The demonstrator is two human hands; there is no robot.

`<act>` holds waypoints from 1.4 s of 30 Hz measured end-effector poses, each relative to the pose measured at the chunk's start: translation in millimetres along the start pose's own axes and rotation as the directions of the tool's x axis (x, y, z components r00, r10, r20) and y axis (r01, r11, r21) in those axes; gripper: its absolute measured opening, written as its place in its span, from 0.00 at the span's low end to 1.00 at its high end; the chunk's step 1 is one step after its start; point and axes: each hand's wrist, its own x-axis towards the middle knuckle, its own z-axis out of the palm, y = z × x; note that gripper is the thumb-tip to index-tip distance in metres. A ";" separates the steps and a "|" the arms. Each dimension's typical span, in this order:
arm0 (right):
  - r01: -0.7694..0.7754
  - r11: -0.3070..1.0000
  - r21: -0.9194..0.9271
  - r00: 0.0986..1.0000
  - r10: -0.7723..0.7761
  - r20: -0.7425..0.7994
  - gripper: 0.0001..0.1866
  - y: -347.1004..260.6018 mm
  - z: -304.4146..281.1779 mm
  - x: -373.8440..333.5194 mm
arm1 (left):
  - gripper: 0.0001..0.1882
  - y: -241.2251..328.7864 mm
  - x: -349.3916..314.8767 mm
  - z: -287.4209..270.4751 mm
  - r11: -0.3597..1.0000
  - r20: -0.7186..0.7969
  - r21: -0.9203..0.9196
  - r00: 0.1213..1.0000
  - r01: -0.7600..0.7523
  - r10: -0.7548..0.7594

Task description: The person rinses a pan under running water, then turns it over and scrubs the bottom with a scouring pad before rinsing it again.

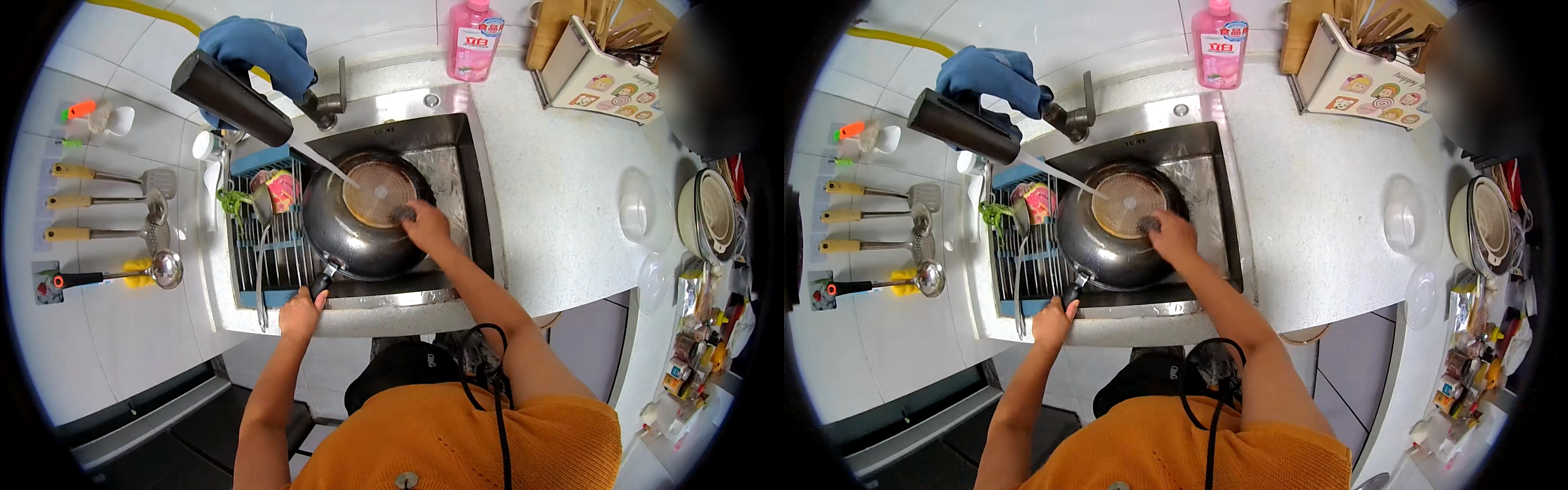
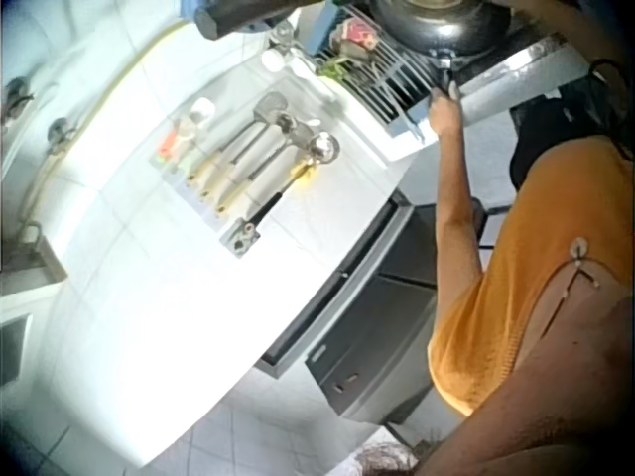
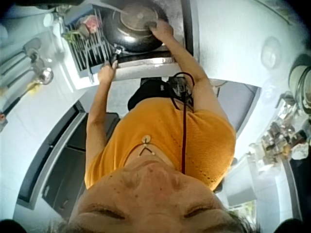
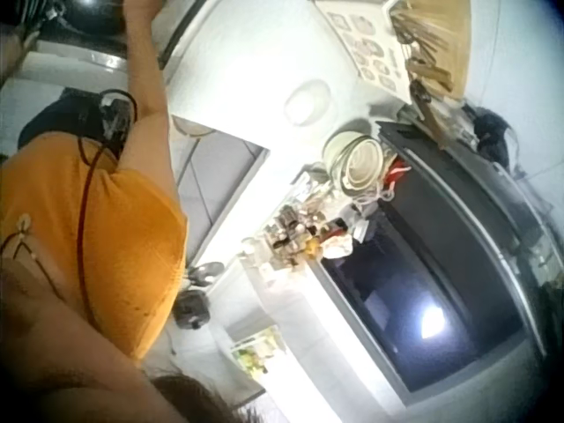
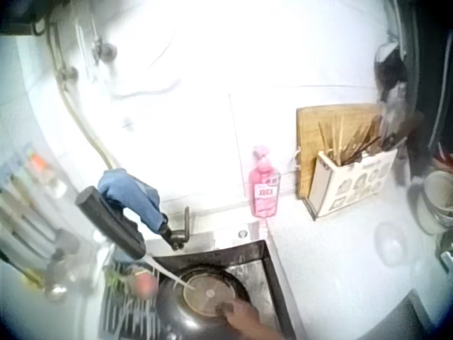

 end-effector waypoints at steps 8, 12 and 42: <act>0.413 0.909 -0.052 0.849 -0.363 0.385 0.13 31.3 -42.6 40.2 | 0.27 -1.8 -0.8 -1.5 1.000 -0.029 -0.001 1.000 -0.005 0.005; 0.493 0.868 0.053 0.815 -0.482 0.322 0.13 21.9 -31.0 33.4 | 0.27 1.4 1.4 -0.6 1.000 -0.008 0.019 1.000 -0.013 0.014; 0.542 0.839 -0.052 0.784 -0.482 0.391 0.14 25.2 -38.8 39.9 | 0.27 -2.8 0.3 4.6 1.000 -0.003 -0.002 1.000 -0.005 0.005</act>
